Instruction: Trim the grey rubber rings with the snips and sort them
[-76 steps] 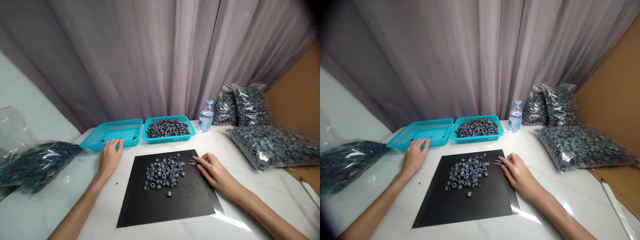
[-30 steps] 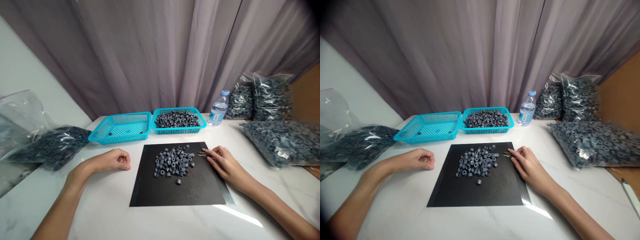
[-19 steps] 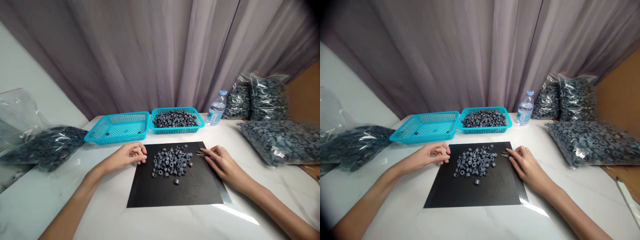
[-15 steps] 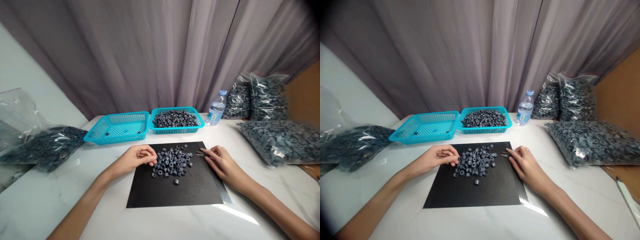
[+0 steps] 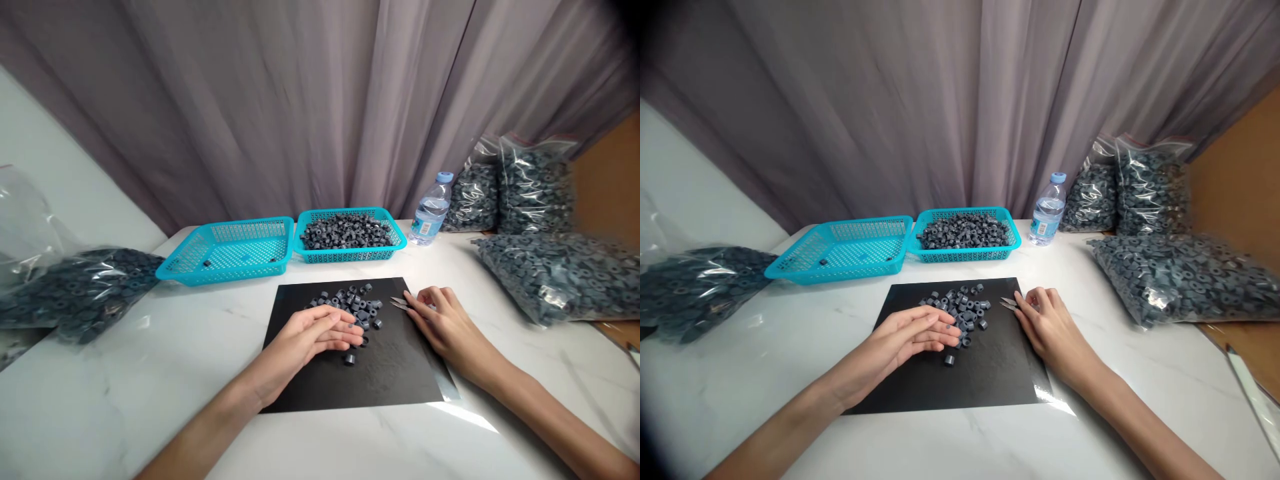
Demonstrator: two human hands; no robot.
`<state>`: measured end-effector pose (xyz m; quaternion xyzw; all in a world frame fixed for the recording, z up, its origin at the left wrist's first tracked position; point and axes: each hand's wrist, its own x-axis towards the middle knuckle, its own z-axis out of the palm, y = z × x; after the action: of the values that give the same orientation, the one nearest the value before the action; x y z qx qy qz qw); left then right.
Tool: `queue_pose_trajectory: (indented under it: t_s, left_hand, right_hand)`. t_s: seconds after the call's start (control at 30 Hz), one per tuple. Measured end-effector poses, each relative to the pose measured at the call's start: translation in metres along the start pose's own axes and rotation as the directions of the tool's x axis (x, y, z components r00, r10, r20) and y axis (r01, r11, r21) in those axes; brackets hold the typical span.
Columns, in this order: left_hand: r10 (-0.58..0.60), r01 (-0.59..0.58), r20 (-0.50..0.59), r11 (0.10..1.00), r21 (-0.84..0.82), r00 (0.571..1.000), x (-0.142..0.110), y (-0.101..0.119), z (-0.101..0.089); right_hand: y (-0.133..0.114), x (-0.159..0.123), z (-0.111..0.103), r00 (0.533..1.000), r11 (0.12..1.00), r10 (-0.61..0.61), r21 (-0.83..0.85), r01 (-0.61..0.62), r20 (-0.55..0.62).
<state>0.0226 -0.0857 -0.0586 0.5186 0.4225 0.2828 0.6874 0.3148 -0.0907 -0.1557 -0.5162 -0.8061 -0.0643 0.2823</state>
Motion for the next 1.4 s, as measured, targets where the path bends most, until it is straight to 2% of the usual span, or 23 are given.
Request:
queue_pose_trajectory:
  t_s: [0.07, 0.2, 0.33, 0.5, 0.7, 0.97, 1.07, 1.17, 1.23, 1.3, 1.4]
  left_hand:
    - [0.010, -0.010, 0.015, 0.998, -0.061, 1.000, 0.000, -0.003, 0.003]
    - [0.012, -0.007, 0.034, 0.991, -0.136, 0.999, 0.000, -0.012, 0.009]
    - [0.025, -0.007, 0.097, 0.983, -0.183, 0.995, 0.001, -0.020, 0.014]
    - [0.012, 0.010, 0.125, 0.985, -0.171, 0.992, -0.001, -0.021, 0.018]
    - [-0.035, 0.053, 0.140, 0.990, -0.129, 0.990, -0.001, -0.020, 0.018]
    - [-0.016, 0.037, 0.163, 0.991, -0.126, 0.987, -0.001, -0.019, 0.018]
    - [0.050, -0.053, 0.135, 0.998, 0.015, 0.990, 0.001, -0.015, 0.013]
    - [0.183, -0.187, 0.047, 0.916, 0.354, 0.982, 0.003, -0.012, 0.004]
    - [0.237, -0.201, 0.000, 0.827, 0.526, 0.972, 0.004, -0.010, -0.002]
    - [0.261, -0.196, -0.025, 0.782, 0.592, 0.965, 0.003, -0.008, -0.004]
    - [0.270, -0.178, -0.042, 0.737, 0.652, 0.962, 0.001, -0.008, -0.003]
  right_hand:
    - [-0.010, 0.001, -0.006, 0.999, 0.999, -0.007, 0.051, 0.010, -0.045]
    - [-0.044, 0.004, -0.019, 0.993, 0.953, -0.038, 0.296, 0.069, -0.110]
    - [-0.070, 0.003, -0.022, 0.994, 0.902, -0.052, 0.424, 0.087, -0.093]
    - [-0.072, 0.002, -0.017, 0.992, 0.870, -0.070, 0.480, 0.110, -0.102]
    - [-0.071, 0.005, -0.021, 0.990, 0.857, -0.073, 0.500, 0.126, -0.125]
    - [-0.072, 0.008, -0.027, 0.992, 0.829, -0.014, 0.554, 0.082, -0.126]
    - [-0.066, 0.010, -0.028, 0.995, 0.820, 0.034, 0.572, 0.027, -0.096]
    - [-0.049, 0.011, -0.029, 0.988, 0.823, 0.142, 0.562, -0.084, -0.059]
    - [-0.033, 0.012, -0.030, 0.959, 0.821, 0.267, 0.543, -0.176, -0.093]
    - [-0.017, 0.013, -0.030, 0.899, 0.818, 0.399, 0.514, -0.259, -0.183]
    - [0.002, 0.013, -0.028, 0.886, 0.825, 0.422, 0.487, -0.287, -0.192]
